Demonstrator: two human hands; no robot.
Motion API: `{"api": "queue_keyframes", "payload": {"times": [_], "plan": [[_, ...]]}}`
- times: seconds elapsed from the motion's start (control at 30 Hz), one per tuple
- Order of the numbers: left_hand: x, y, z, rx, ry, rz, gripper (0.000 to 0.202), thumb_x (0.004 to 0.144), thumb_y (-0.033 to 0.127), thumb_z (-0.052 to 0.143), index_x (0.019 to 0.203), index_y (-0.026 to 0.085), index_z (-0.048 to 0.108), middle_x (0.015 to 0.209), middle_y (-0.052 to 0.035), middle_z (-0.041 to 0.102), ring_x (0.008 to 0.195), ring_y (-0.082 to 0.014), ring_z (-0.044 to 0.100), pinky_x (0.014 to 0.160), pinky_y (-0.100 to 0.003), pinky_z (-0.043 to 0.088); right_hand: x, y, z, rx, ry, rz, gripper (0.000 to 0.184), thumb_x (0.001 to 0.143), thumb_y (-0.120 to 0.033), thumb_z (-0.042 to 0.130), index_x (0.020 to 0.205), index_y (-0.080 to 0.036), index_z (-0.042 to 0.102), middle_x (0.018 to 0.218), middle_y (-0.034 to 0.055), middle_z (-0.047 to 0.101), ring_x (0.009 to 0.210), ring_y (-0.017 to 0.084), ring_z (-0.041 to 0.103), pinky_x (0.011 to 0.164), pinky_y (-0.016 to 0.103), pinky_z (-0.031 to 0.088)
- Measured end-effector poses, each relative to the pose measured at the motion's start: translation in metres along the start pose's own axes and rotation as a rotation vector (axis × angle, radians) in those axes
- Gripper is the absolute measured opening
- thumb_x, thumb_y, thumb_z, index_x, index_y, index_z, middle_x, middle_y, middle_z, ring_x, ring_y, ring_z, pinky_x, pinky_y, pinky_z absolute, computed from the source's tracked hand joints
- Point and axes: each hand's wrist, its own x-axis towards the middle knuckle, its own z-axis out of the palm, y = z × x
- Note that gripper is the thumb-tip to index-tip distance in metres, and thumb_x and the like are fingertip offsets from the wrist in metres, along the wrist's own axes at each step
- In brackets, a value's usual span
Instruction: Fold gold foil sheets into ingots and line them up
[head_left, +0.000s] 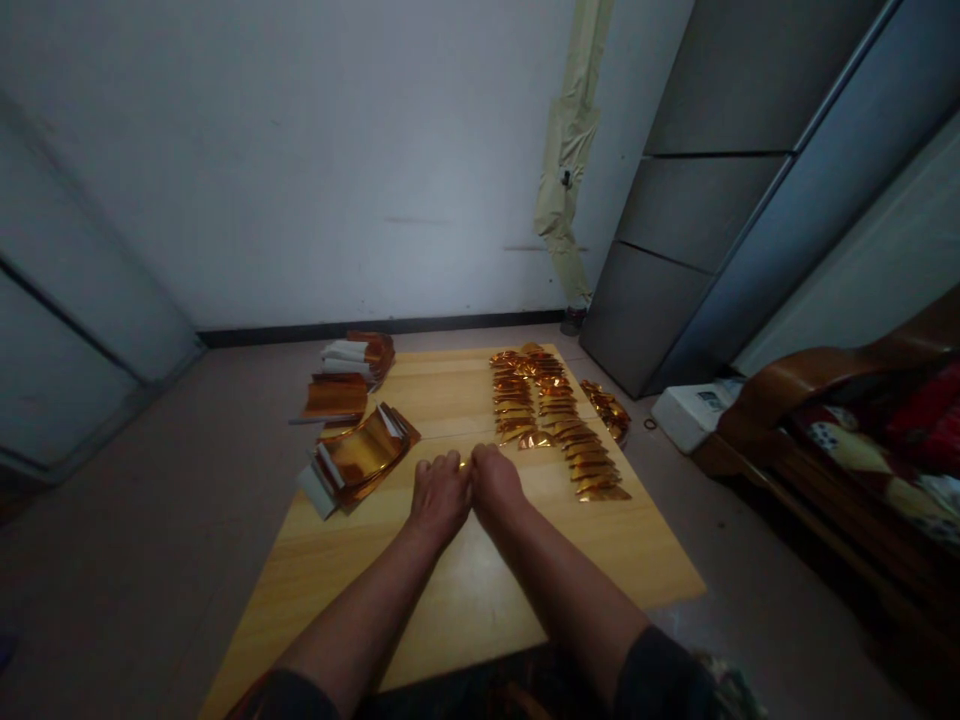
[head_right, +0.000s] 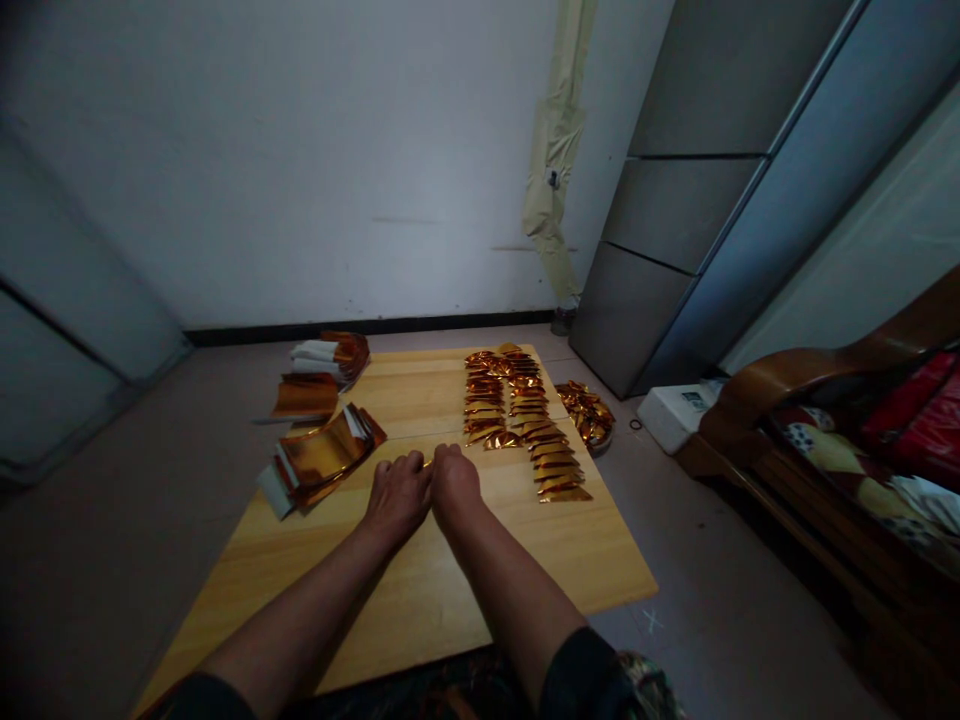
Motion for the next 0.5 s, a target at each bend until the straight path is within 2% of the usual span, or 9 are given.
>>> {"api": "queue_keyframes", "payload": {"times": [0.1, 0.23, 0.4, 0.5], "plan": [[-0.002, 0.0, -0.001, 0.002, 0.0, -0.005, 0.03, 0.095, 0.037, 0.04, 0.117, 0.03, 0.06, 0.105, -0.0068, 0.057, 0.096, -0.0233, 0.052, 0.08, -0.038, 0.03, 0.008, -0.002, 0.001, 0.007, 0.007, 0.049, 0.017, 0.094, -0.018, 0.045, 0.104, -0.016, 0.058, 0.095, 0.0074, 0.065, 0.08, 0.015, 0.061, 0.065, 0.024, 0.037], [-0.009, -0.004, 0.002, 0.007, 0.052, -0.001, 0.035, 0.094, 0.038, 0.041, 0.126, 0.032, 0.055, 0.107, -0.0068, 0.059, 0.095, -0.0243, 0.053, 0.079, -0.038, 0.032, 0.014, 0.001, -0.002, -0.007, -0.054, 0.029, 0.017, 0.093, -0.021, 0.047, 0.103, -0.017, 0.059, 0.098, 0.0085, 0.067, 0.086, 0.017, 0.063, 0.067, 0.024, 0.038], [-0.024, -0.018, 0.007, 0.01, 0.079, 0.029, 0.038, 0.093, 0.035, 0.045, 0.129, 0.03, 0.053, 0.122, -0.0068, 0.06, 0.098, -0.0249, 0.053, 0.082, -0.039, 0.034, 0.019, 0.004, -0.006, -0.043, -0.11, 0.011, 0.021, 0.091, -0.016, 0.045, 0.105, -0.017, 0.061, 0.104, 0.0096, 0.068, 0.09, 0.016, 0.063, 0.069, 0.024, 0.038], [-0.032, -0.025, 0.01, 0.013, 0.104, 0.051, 0.038, 0.094, 0.035, 0.043, 0.13, 0.029, 0.054, 0.131, -0.0063, 0.058, 0.1, -0.025, 0.054, 0.085, -0.041, 0.035, 0.023, 0.006, -0.007, -0.031, -0.13, -0.001, 0.02, 0.087, -0.016, 0.05, 0.102, -0.018, 0.063, 0.102, 0.0081, 0.068, 0.09, 0.016, 0.063, 0.068, 0.023, 0.037]]}}
